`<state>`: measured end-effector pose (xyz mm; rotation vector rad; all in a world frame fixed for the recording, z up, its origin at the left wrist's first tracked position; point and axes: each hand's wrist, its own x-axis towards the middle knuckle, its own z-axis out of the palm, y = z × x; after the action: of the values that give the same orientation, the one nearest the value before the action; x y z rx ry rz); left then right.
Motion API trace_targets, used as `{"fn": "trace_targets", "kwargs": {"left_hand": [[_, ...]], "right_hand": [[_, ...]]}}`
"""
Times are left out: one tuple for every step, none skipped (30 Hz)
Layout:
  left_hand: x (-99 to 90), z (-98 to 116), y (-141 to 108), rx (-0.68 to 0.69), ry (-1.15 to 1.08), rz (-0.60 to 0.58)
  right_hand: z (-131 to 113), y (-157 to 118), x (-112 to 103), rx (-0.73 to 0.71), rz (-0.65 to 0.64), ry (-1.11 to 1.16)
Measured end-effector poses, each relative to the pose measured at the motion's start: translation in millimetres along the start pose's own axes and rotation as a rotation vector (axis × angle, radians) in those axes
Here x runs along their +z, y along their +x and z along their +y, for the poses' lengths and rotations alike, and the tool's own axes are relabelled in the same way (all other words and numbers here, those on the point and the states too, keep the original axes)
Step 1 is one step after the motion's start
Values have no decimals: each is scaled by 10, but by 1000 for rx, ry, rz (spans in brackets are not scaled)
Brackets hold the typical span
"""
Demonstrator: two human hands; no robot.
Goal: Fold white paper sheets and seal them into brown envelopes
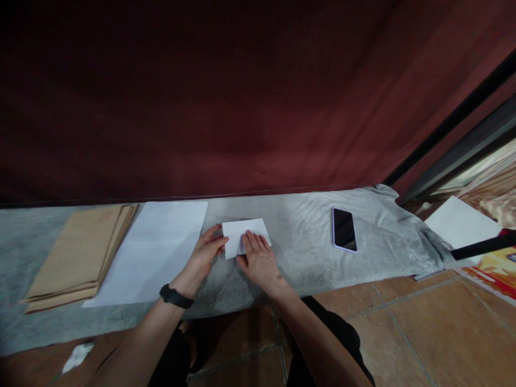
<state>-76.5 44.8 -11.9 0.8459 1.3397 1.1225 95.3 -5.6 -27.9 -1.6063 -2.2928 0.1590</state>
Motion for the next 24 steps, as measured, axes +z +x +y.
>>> {"fn": "trace_targets", "kwargs": {"left_hand": [[17,26,-21,-5,-40,-13],[36,53,-38,-5,-82,-25],[55,81,-52,-2,-128,-34],[72,108,-62,0,-176,-46],[86,134,-70,-1,-223,-65],[95,158,-74,-10,-263,-91],[100,176,-78,-25,-290,-123],[101,188,-81,-42,-301,-151],[101,192,-84,-58,-295,-168],[101,187,-89,-72,-272,-168],[104,175,-97,-83,-241,-149],[110,155,-106,-90,-209,-122],[120,131,-118,-97,-182,-103],[135,104,-131,-107,-166,-103],[154,78,-144,-117,-161,-125],[174,53,-157,-120,-167,-161],[194,31,-166,-117,-176,-200],[210,13,-171,-109,-186,-225],[221,-1,-171,-97,-189,-227],[225,-11,-163,-83,-182,-206],[221,-16,-149,-68,-160,-174],[208,-17,-127,-52,-125,-140],[189,-16,-100,-30,-80,-114],[163,-13,-69,2,-32,-100]], "right_hand": [[-8,5,-16,-5,9,5],[-14,10,-37,-8,20,12],[-19,16,-63,-12,29,22],[-21,21,-92,-13,36,38],[-21,28,-123,-7,43,64],[-17,37,-155,9,52,105],[-9,49,-186,40,69,169],[3,66,-215,86,99,261],[20,87,-242,147,139,381],[39,112,-266,215,187,524],[61,139,-286,281,238,677],[83,167,-303,338,287,824],[104,192,-315,383,328,951],[120,212,-321,409,353,1050],[133,224,-320,419,361,1120],[140,229,-311,423,352,1165],[144,226,-295,426,328,1196],[145,216,-271,431,294,1226],[147,202,-242,446,265,1259],[152,185,-211,472,246,1298],[165,168,-181,510,243,1337],[187,153,-155,554,254,1373],[219,142,-135,602,274,1397],[260,135,-123,648,300,1406]]}}
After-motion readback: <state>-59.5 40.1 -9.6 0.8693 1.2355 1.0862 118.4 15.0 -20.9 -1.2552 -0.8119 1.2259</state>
